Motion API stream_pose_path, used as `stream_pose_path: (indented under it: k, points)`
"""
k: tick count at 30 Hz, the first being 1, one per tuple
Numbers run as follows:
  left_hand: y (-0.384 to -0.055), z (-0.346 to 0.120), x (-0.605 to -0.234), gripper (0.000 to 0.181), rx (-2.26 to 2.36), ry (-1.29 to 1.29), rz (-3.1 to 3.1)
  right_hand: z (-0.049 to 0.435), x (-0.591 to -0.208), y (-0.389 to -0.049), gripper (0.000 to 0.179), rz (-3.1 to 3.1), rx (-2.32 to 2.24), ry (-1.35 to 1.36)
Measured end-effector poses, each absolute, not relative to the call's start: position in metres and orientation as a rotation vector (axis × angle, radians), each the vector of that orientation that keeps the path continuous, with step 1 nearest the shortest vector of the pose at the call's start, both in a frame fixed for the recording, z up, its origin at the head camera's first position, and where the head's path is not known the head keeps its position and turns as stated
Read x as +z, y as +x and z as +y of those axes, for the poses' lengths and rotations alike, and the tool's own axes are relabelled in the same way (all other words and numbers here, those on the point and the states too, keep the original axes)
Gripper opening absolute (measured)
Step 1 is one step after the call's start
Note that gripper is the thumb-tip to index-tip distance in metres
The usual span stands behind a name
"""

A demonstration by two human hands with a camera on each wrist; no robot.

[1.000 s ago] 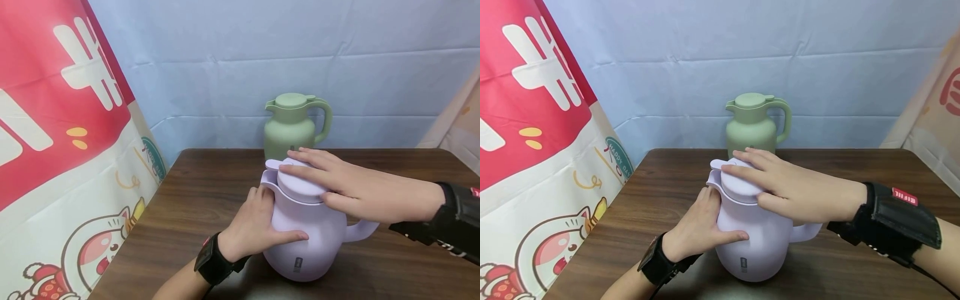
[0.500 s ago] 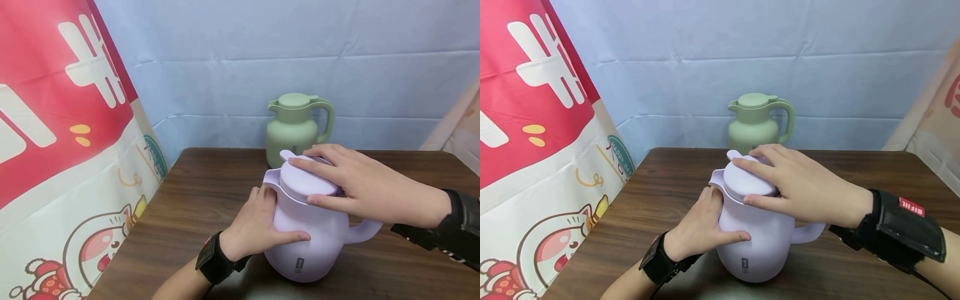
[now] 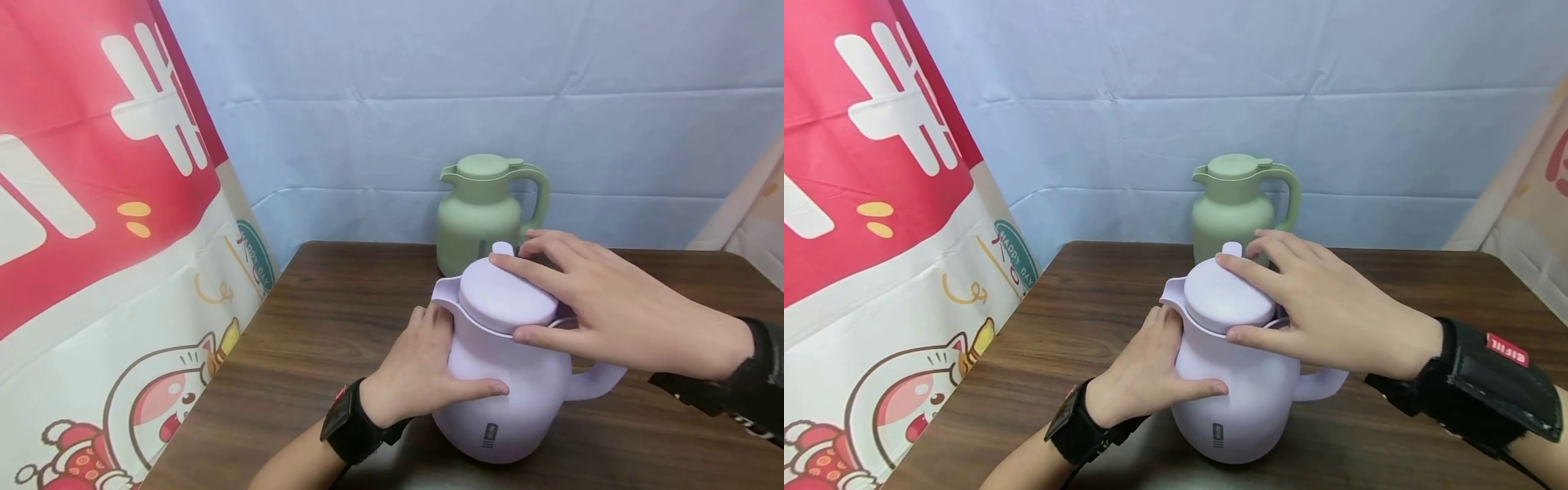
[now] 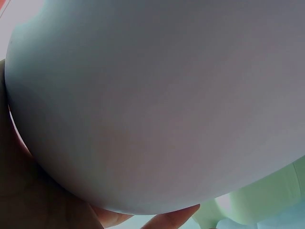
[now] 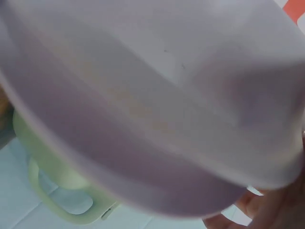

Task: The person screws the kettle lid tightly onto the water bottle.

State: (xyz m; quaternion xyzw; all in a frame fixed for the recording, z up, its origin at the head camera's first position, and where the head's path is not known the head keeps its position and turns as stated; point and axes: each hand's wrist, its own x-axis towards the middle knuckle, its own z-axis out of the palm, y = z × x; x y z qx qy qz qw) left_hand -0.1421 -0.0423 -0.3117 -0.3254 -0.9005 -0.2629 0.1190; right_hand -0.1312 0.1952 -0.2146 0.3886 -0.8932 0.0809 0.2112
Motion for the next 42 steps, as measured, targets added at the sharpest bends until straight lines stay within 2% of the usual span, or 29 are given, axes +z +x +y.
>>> stream_pose_path:
  k: [12, 42]
  points:
    - [-0.142, -0.043, -0.31, 0.109, -0.75, -0.947, -2.666, 0.208, -0.219, -0.128, 0.071, -2.567, 0.277, 1.003]
    - [-0.143, -0.043, -0.31, 0.11, -0.756, -0.943, -2.655, 0.217, -0.236, -0.107, 0.096, -2.46, 0.211, 0.969]
